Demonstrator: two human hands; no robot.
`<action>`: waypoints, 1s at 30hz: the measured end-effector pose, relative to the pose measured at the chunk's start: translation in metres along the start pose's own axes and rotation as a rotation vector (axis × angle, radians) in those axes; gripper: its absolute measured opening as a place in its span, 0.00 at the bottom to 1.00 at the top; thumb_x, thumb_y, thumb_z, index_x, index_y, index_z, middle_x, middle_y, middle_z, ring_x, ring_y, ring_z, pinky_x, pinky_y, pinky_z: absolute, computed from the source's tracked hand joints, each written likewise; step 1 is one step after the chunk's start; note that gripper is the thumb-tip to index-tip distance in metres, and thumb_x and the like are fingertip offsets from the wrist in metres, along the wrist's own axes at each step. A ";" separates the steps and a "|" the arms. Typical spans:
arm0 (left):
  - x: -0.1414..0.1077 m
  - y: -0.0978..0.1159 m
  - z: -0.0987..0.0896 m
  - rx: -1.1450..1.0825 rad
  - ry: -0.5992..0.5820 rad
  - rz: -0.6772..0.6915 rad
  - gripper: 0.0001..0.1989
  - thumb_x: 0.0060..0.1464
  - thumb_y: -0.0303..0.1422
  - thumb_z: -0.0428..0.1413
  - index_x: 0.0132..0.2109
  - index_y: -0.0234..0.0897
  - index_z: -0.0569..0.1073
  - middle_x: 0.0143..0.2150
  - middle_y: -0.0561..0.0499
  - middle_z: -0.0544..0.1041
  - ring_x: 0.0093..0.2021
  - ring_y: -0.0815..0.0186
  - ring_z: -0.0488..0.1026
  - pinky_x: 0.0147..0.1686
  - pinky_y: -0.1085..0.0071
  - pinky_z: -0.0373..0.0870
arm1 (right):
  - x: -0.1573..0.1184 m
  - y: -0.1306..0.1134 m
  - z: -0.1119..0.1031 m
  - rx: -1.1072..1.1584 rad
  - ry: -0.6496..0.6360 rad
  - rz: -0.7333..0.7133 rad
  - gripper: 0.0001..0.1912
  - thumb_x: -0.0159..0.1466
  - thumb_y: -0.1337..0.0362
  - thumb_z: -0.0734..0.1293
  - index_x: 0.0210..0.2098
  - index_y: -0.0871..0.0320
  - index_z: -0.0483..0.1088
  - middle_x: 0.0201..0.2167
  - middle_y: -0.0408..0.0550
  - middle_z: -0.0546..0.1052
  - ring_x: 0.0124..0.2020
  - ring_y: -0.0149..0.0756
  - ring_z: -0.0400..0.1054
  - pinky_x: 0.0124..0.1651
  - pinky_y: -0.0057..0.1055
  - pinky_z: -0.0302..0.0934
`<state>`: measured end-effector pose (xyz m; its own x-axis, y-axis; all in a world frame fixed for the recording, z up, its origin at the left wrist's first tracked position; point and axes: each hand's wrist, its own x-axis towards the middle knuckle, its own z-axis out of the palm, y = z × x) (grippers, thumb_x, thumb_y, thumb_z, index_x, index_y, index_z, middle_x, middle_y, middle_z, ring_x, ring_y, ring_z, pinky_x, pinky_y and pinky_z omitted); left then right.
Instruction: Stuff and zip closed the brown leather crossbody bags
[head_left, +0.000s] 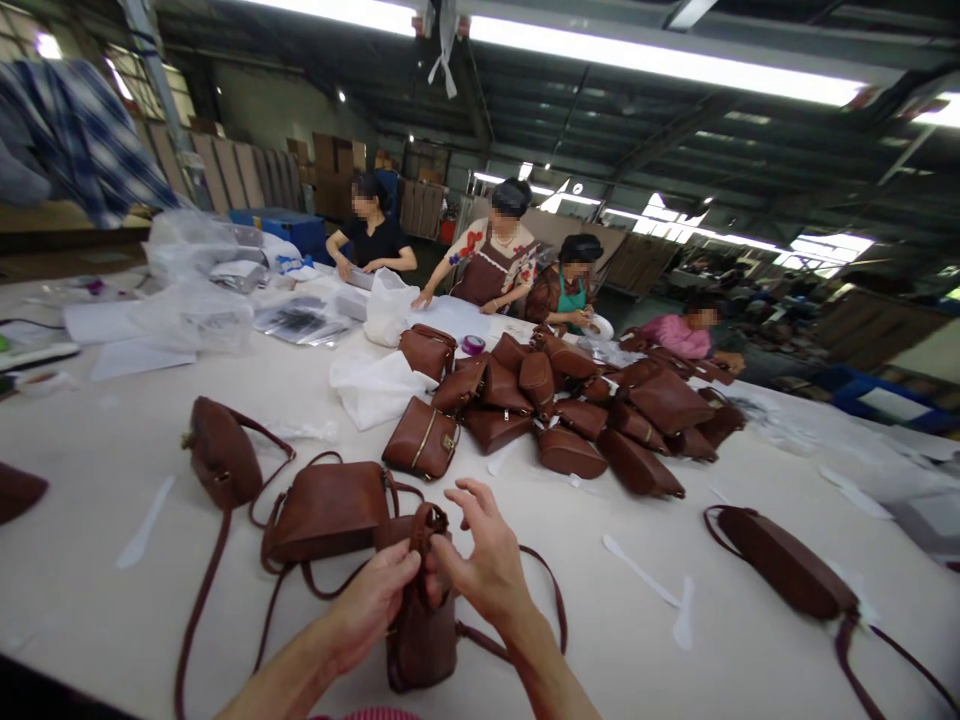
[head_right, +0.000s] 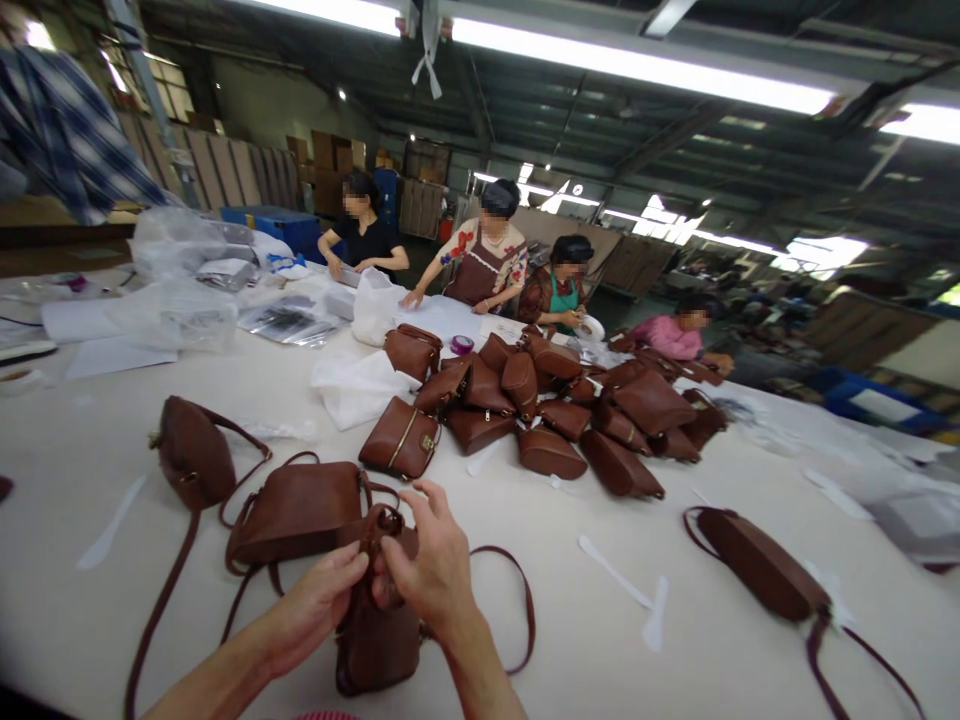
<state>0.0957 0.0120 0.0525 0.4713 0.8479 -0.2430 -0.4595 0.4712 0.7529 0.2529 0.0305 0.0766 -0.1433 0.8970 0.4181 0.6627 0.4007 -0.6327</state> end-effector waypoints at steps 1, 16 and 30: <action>-0.002 -0.001 0.001 0.041 -0.029 -0.013 0.14 0.54 0.41 0.59 0.35 0.32 0.72 0.28 0.49 0.75 0.31 0.66 0.70 0.37 0.69 0.63 | 0.007 0.000 -0.004 -0.056 -0.105 -0.067 0.22 0.55 0.70 0.66 0.50 0.55 0.68 0.47 0.51 0.75 0.37 0.36 0.70 0.41 0.31 0.67; 0.008 0.011 -0.003 -0.239 0.151 0.031 0.15 0.52 0.41 0.62 0.35 0.34 0.67 0.22 0.61 0.58 0.20 0.76 0.56 0.26 0.73 0.60 | -0.018 0.036 0.003 0.561 -0.424 0.264 0.34 0.64 0.58 0.63 0.66 0.53 0.49 0.51 0.53 0.73 0.48 0.40 0.69 0.49 0.38 0.64; 0.006 0.053 -0.035 -0.061 0.012 -0.152 0.10 0.55 0.36 0.59 0.34 0.33 0.69 0.23 0.57 0.66 0.16 0.81 0.50 0.16 0.82 0.49 | -0.092 0.053 -0.072 1.036 -0.882 0.705 0.31 0.61 0.39 0.60 0.47 0.59 0.73 0.37 0.55 0.79 0.35 0.40 0.74 0.36 0.32 0.63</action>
<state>0.0477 0.0505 0.0699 0.5303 0.7681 -0.3588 -0.4283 0.6080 0.6685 0.3541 -0.0445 0.0519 -0.6544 0.6260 -0.4242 0.0466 -0.5265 -0.8489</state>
